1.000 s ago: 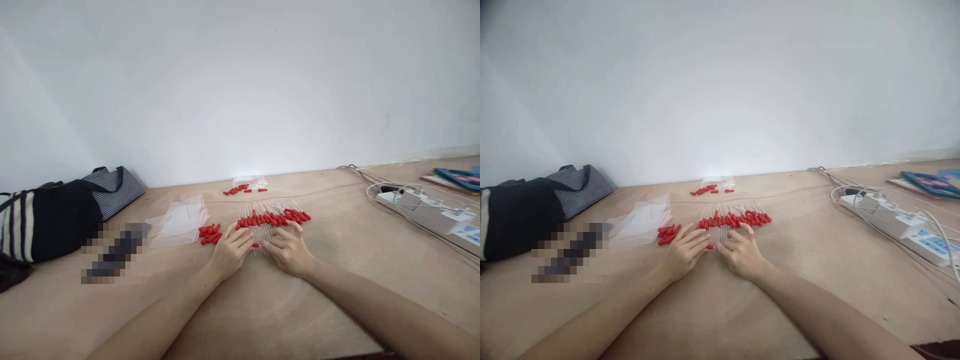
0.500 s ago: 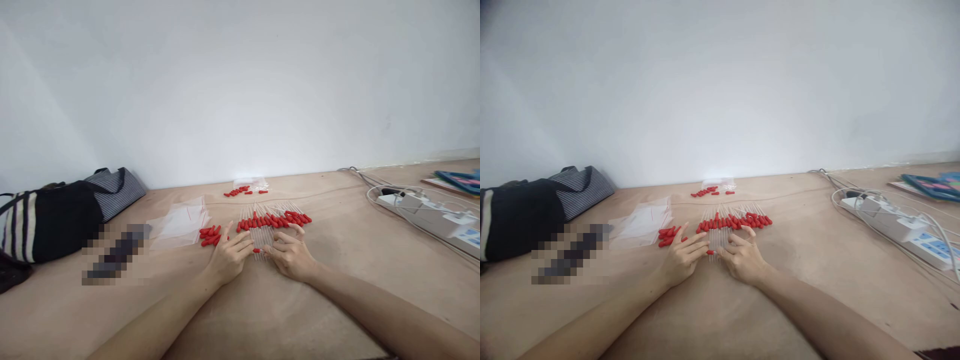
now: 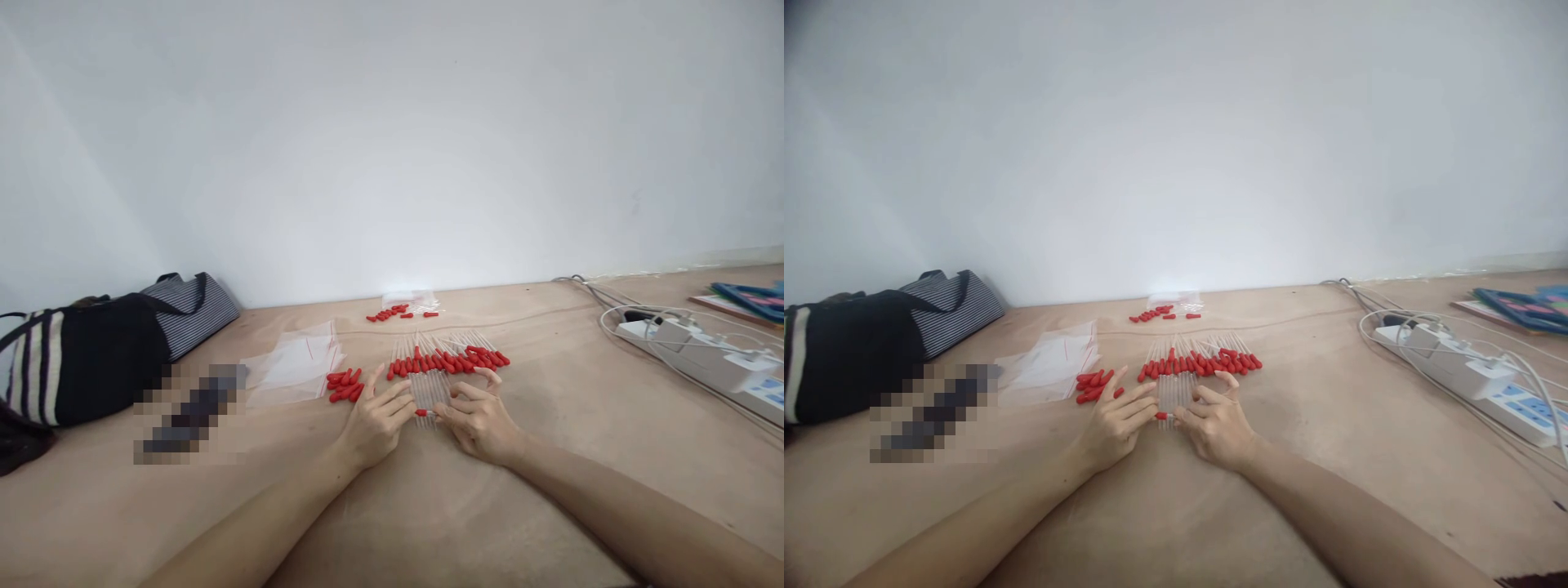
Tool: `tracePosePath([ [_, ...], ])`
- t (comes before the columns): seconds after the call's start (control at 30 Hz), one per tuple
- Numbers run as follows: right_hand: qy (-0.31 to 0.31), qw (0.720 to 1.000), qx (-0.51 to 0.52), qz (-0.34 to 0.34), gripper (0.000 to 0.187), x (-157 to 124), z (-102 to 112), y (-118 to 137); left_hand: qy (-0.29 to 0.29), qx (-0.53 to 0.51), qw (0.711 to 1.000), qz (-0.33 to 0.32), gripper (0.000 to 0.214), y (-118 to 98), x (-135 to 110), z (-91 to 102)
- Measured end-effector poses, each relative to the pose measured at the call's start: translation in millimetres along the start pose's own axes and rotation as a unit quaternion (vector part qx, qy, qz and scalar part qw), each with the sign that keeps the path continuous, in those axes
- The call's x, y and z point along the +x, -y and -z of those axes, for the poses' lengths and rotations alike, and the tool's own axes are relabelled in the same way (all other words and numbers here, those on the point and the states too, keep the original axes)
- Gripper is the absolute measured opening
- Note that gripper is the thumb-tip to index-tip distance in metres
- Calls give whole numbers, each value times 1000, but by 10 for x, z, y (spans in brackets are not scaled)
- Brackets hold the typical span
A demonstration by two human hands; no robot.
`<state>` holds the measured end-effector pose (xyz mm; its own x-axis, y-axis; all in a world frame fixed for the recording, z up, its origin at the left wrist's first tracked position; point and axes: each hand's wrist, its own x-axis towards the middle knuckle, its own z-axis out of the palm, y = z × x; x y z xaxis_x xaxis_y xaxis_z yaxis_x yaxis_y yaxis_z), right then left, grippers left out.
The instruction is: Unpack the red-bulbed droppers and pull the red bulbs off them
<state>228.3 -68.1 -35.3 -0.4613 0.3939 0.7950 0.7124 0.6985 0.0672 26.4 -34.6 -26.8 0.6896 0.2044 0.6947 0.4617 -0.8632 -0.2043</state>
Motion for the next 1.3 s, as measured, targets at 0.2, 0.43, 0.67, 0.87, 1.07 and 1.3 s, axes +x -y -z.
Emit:
tracePosePath([
  [0.2, 5, 1000, 4, -17, 17, -34, 36, -41, 8, 3, 1000, 30, 32, 41, -41, 56],
  [0.43, -2, 994, -31, -104, 19, -152, 103, -180, -4, 27, 993, 118, 20, 196, -153, 134],
  [0.67, 4, 984, -46, -173, 23, -146, 112, -122, 85, 63, 919, 380, 18, 510, 60, 311],
  [0.87, 16, 972, -90, -217, 20, -185, 62, -159, 220, 57, 867, 443, 16, 723, 204, 218],
  [1.07, 10, 973, -120, -198, 22, -184, -25, -186, 207, 82, 879, 421, 17, 650, 217, 100],
  [1.3, 30, 959, -168, -227, 20, -62, -29, -80, 238, 85, 887, 386, 25, 553, 391, -28],
])
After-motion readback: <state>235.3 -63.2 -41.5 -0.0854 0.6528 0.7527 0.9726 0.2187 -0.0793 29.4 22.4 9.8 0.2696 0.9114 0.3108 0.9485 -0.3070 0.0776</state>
